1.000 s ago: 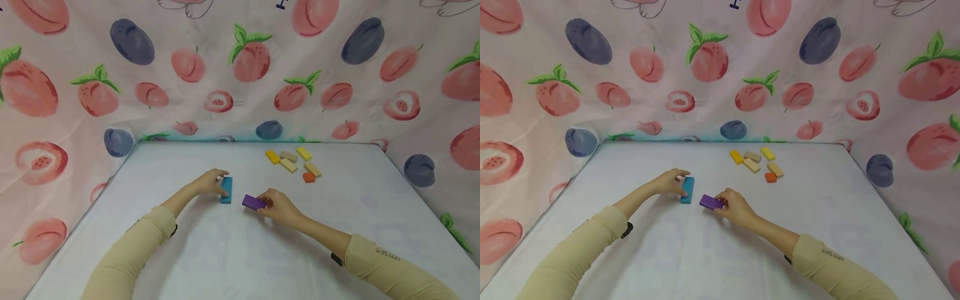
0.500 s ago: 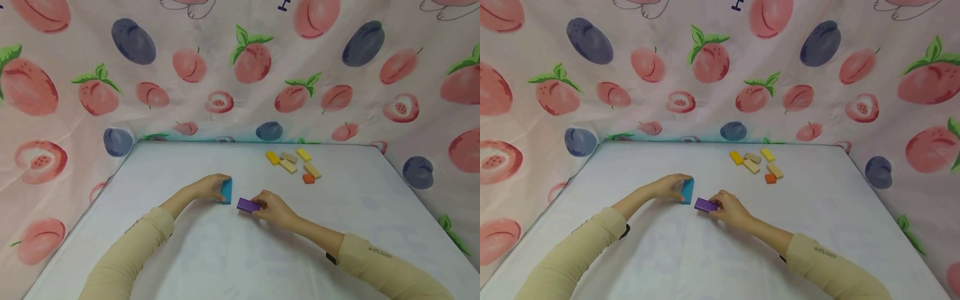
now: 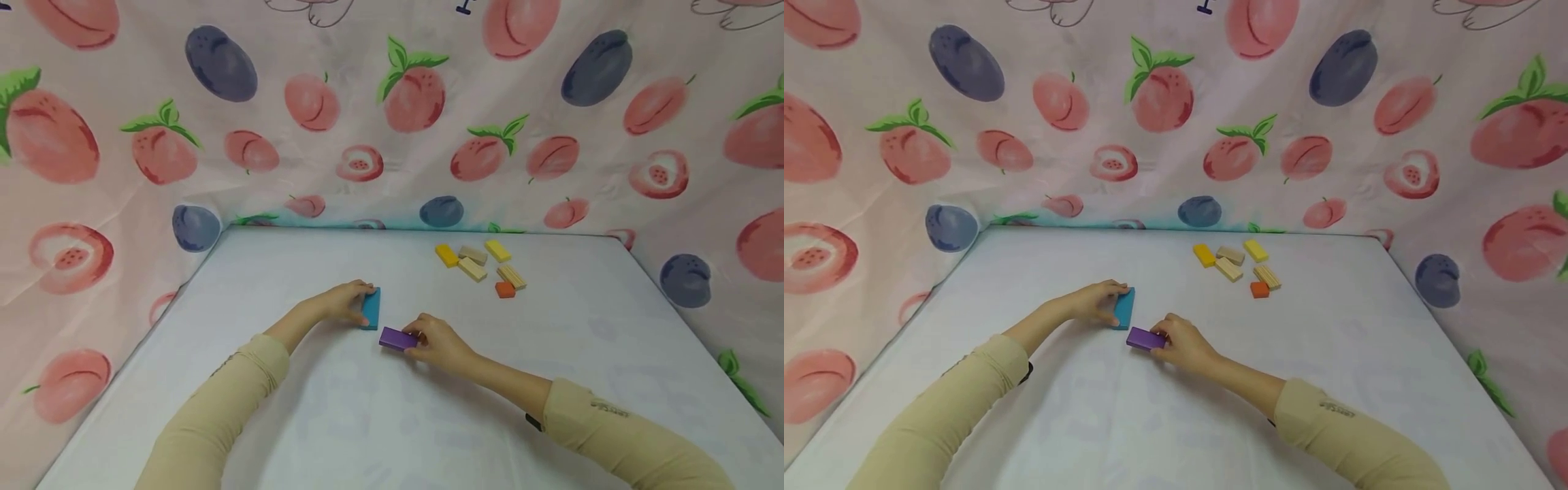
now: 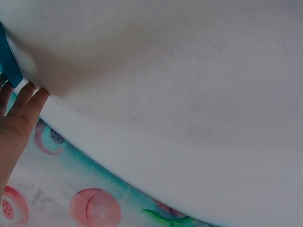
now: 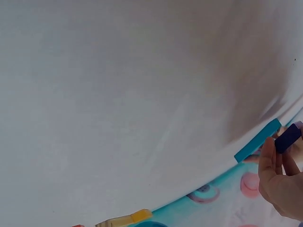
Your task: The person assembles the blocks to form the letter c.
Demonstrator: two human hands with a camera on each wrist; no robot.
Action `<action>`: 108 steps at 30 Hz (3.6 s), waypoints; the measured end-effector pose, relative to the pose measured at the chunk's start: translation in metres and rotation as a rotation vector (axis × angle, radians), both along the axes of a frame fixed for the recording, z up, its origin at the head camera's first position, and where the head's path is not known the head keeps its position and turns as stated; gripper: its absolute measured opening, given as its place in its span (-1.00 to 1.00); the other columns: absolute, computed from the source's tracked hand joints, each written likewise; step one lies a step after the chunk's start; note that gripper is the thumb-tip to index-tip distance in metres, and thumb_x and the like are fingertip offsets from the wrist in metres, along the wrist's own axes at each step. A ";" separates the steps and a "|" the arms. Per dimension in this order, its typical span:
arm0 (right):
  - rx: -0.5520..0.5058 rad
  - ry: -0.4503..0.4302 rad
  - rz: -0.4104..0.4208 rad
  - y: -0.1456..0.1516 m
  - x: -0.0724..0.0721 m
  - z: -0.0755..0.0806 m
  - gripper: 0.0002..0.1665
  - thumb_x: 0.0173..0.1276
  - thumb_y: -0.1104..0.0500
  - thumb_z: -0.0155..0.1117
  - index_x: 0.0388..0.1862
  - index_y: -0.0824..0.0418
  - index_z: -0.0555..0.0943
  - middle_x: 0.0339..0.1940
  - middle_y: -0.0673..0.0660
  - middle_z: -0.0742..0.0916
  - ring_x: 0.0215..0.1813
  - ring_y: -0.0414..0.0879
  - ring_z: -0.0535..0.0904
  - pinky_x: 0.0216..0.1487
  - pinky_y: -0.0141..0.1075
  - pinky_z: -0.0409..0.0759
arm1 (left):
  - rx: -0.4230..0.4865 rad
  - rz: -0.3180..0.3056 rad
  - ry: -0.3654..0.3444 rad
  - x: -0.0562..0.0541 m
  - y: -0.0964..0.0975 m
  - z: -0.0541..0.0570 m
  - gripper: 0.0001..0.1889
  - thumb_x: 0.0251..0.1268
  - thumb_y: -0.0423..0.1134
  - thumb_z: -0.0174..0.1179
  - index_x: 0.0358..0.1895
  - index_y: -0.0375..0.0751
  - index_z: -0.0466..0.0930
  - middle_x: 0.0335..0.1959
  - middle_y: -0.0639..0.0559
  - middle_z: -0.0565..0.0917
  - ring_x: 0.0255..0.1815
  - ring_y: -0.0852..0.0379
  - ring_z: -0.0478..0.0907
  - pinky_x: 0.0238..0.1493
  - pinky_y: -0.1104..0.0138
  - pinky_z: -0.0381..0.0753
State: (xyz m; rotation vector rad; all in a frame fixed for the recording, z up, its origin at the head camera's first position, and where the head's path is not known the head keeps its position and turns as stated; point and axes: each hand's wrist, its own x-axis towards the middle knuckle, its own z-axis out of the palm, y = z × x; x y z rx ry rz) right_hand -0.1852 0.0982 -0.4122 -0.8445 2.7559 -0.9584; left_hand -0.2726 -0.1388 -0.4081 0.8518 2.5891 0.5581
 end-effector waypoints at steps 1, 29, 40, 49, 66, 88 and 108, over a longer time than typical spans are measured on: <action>0.001 -0.003 0.003 -0.001 0.000 -0.001 -0.64 0.12 0.30 0.40 -0.08 0.41 0.64 -0.29 0.16 0.64 -0.31 -0.14 0.53 -0.28 -0.42 0.61 | -0.002 0.002 -0.003 0.000 0.000 0.000 -0.25 0.14 -0.17 0.33 0.35 -0.42 0.24 0.40 -0.30 0.25 0.45 -0.25 0.13 0.47 0.00 0.12; 0.053 0.032 -0.052 -0.033 -0.003 -0.013 -0.65 0.09 0.26 0.43 -0.17 0.45 0.65 -0.39 0.17 0.61 -0.38 -0.16 0.47 -0.34 -0.38 0.55 | -0.024 0.027 -0.030 -0.005 0.004 0.005 -0.27 0.10 -0.18 0.36 0.33 -0.38 0.29 0.35 -0.26 0.32 0.42 -0.22 0.19 0.46 0.02 0.17; 0.086 -0.021 -0.032 -0.035 -0.002 -0.010 -0.47 0.07 0.16 0.48 -0.02 0.41 0.59 -0.34 0.19 0.66 -0.34 -0.14 0.53 -0.29 -0.34 0.61 | -0.024 0.030 -0.024 -0.006 0.004 0.001 -0.29 0.09 -0.18 0.37 0.30 -0.39 0.32 0.35 -0.27 0.32 0.41 -0.22 0.20 0.45 0.02 0.18; 0.120 -0.074 0.055 -0.030 -0.007 -0.007 -0.45 0.07 0.24 0.46 0.05 0.40 0.56 -0.36 0.12 0.64 -0.36 -0.19 0.45 -0.29 -0.39 0.54 | -0.006 0.021 -0.035 -0.004 0.001 -0.002 -0.25 0.10 -0.15 0.36 0.33 -0.40 0.28 0.41 -0.24 0.26 0.46 -0.21 0.11 0.48 0.02 0.10; 0.211 0.089 0.182 -0.031 -0.003 -0.010 -0.54 0.14 0.25 0.40 0.04 0.36 0.61 -0.20 0.20 0.71 -0.27 -0.16 0.55 -0.22 -0.42 0.61 | -0.009 -0.006 -0.013 -0.004 0.001 -0.001 -0.26 0.12 -0.16 0.35 0.33 -0.42 0.27 0.41 -0.27 0.25 0.46 -0.22 0.12 0.48 0.03 0.11; 0.281 0.203 0.156 -0.038 0.001 -0.010 -0.51 0.11 0.12 0.44 -0.02 0.35 0.63 -0.04 0.22 0.72 0.01 -0.02 0.66 0.00 -0.28 0.66 | -0.008 0.003 -0.023 -0.001 0.002 0.001 -0.25 0.12 -0.15 0.34 0.33 -0.41 0.27 0.42 -0.26 0.24 0.46 -0.23 0.09 0.48 0.01 0.09; 0.323 0.209 0.158 -0.044 0.000 -0.010 -0.53 0.11 0.10 0.43 -0.04 0.33 0.62 -0.13 0.18 0.75 -0.08 -0.07 0.69 -0.10 -0.34 0.67 | -0.006 -0.004 -0.015 -0.002 0.000 0.000 -0.26 0.13 -0.15 0.34 0.33 -0.41 0.27 0.41 -0.26 0.25 0.46 -0.23 0.11 0.48 0.01 0.11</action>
